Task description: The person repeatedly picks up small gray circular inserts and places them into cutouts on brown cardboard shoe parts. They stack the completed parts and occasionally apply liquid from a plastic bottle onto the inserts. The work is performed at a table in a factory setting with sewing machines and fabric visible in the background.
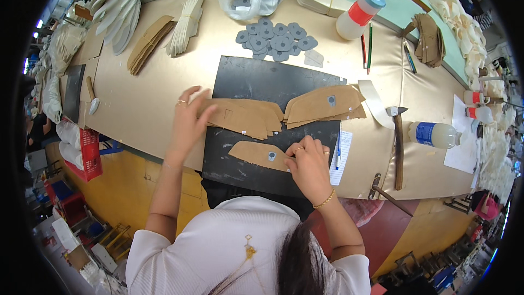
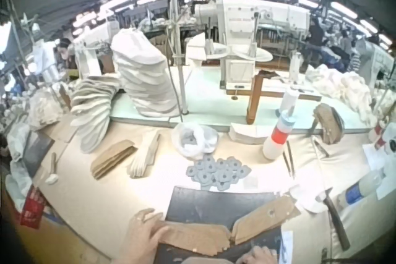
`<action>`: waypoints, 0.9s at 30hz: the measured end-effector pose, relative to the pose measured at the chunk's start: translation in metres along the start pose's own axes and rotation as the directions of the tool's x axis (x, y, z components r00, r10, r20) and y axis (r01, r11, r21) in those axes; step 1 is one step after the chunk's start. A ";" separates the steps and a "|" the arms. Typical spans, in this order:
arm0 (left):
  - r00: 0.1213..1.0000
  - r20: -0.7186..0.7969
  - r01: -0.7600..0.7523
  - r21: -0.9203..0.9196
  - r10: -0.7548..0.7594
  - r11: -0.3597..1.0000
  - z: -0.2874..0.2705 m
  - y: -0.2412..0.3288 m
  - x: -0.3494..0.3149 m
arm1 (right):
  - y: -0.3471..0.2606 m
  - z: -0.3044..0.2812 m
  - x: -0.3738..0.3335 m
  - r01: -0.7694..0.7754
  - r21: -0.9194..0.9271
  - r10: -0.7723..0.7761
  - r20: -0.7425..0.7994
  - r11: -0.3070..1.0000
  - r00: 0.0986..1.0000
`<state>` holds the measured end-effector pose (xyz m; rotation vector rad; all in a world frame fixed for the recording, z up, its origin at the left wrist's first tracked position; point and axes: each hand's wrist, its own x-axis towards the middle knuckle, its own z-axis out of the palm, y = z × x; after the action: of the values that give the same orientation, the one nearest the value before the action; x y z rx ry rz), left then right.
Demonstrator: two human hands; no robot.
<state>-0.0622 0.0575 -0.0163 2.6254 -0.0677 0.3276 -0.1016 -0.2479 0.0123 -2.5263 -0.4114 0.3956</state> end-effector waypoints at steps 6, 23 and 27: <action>0.835 0.421 0.497 -0.301 -0.354 0.814 -0.014 -0.043 0.012 | -0.009 -0.049 0.027 0.063 0.278 -0.075 0.033 0.959 0.997; 0.667 0.664 0.735 -0.662 -0.337 0.150 -0.041 -0.057 0.002 | -0.068 -0.011 0.106 0.465 0.030 -0.454 -0.164 0.885 0.876; 0.665 0.737 0.741 -0.671 -0.125 -0.014 -0.031 -0.053 -0.003 | -0.118 0.028 0.116 0.628 0.106 -0.612 -0.152 0.771 0.776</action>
<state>-0.0662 0.1190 -0.0155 1.1062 0.3525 -0.5397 -0.0306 -0.0972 0.0332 -2.0871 -1.0895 0.0216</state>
